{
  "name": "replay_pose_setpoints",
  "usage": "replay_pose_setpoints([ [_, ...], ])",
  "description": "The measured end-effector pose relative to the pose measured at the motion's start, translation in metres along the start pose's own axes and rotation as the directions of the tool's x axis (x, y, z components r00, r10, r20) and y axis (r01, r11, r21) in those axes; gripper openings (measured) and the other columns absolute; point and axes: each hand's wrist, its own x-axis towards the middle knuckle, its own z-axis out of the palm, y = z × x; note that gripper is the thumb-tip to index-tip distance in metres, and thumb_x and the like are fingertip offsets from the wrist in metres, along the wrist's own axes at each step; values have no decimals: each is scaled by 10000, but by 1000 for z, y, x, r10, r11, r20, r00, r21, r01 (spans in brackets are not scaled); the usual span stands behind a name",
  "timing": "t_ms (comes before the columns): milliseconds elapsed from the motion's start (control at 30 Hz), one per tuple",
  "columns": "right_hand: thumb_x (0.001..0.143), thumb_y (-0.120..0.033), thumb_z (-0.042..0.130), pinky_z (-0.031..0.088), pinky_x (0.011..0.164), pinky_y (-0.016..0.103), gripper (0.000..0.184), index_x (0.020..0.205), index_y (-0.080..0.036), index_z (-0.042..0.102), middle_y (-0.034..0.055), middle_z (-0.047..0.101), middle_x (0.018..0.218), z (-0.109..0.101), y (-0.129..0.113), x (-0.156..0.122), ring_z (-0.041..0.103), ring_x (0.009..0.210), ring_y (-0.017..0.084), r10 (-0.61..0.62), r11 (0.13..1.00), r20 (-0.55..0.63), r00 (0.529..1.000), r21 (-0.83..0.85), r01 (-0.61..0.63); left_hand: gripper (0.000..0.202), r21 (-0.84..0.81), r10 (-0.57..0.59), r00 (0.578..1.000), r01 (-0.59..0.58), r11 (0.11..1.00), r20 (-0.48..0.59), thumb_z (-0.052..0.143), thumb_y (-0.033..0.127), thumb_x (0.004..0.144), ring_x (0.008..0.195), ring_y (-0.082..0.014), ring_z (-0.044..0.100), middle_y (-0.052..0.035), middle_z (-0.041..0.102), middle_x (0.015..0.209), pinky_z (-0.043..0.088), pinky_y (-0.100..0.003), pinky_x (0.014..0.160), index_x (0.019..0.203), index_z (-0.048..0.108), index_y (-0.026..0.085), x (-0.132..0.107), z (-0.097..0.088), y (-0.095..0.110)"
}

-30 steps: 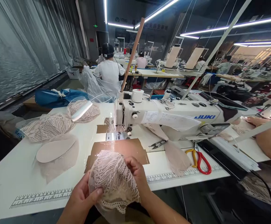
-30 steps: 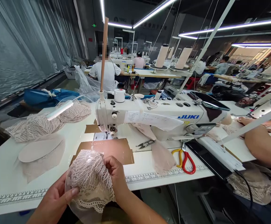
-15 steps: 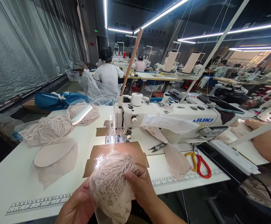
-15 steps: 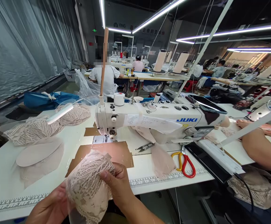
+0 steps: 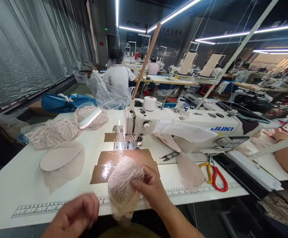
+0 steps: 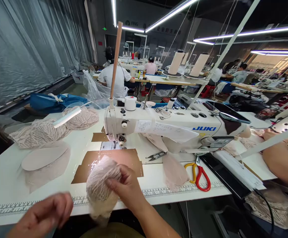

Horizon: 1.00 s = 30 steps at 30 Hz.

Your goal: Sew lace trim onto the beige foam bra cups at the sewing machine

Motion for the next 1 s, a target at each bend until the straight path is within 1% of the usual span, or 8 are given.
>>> replay_pose_setpoints([
  [33,762,-292,713,437,641,241,123,802,-184,668,-1,596,750,3,-4,-2,525,677,139,8,995,116,993,-104,4,210,127,50,995,-39,991,-86,760,352,699,937,-250,607,-56,682,984,497,-307,836,886,707,269,2,-5,9],
  [100,805,-239,642,414,642,235,55,793,-188,659,-7,582,748,11,-10,-6,506,674,133,19,953,324,946,-292,81,577,354,87,992,-47,934,-97,819,278,601,1194,-317,482,-62,600,1227,381,-353,1035,1148,639,307,8,-9,25],
  [167,820,-194,587,407,664,237,67,792,-195,647,-8,582,751,19,-14,-10,509,692,139,-2,892,435,901,-407,198,520,464,43,999,-33,885,-11,789,257,627,1132,-312,512,-57,623,1137,411,-341,981,1123,635,286,16,-4,35],
  [233,823,-167,554,405,667,234,90,814,-199,638,-6,593,762,24,-15,-12,525,702,140,-23,853,456,889,-455,255,168,495,-8,996,-38,868,90,694,264,733,872,-234,565,-21,623,870,458,-269,763,890,643,231,23,5,38],
  [333,842,-206,562,410,665,234,68,841,-197,629,4,624,785,24,-11,-13,552,706,141,-47,861,363,930,-458,222,173,466,-29,985,-56,883,172,606,274,814,656,-145,450,27,492,680,366,-218,585,693,515,190,28,16,38],
  [567,807,-249,592,366,555,226,202,623,-177,551,-15,566,613,26,-2,-7,494,571,114,-128,853,102,987,-496,162,211,402,-31,967,-75,913,251,585,377,850,728,-156,478,1,563,793,385,-229,638,802,567,172,30,16,35],
  [767,782,-250,608,361,516,213,198,609,-171,555,-18,567,584,23,3,-3,487,537,106,-117,841,17,993,-529,108,286,339,-53,968,-34,940,244,611,450,841,804,-173,527,-13,608,870,421,-236,706,908,620,172,36,11,39],
  [1000,772,-249,627,367,506,211,192,608,-166,570,-13,589,585,20,6,-3,506,527,105,-148,829,-13,989,-547,117,325,284,-72,969,2,959,235,563,460,882,712,-141,466,-3,538,758,377,-222,617,837,634,146,48,16,36],
])
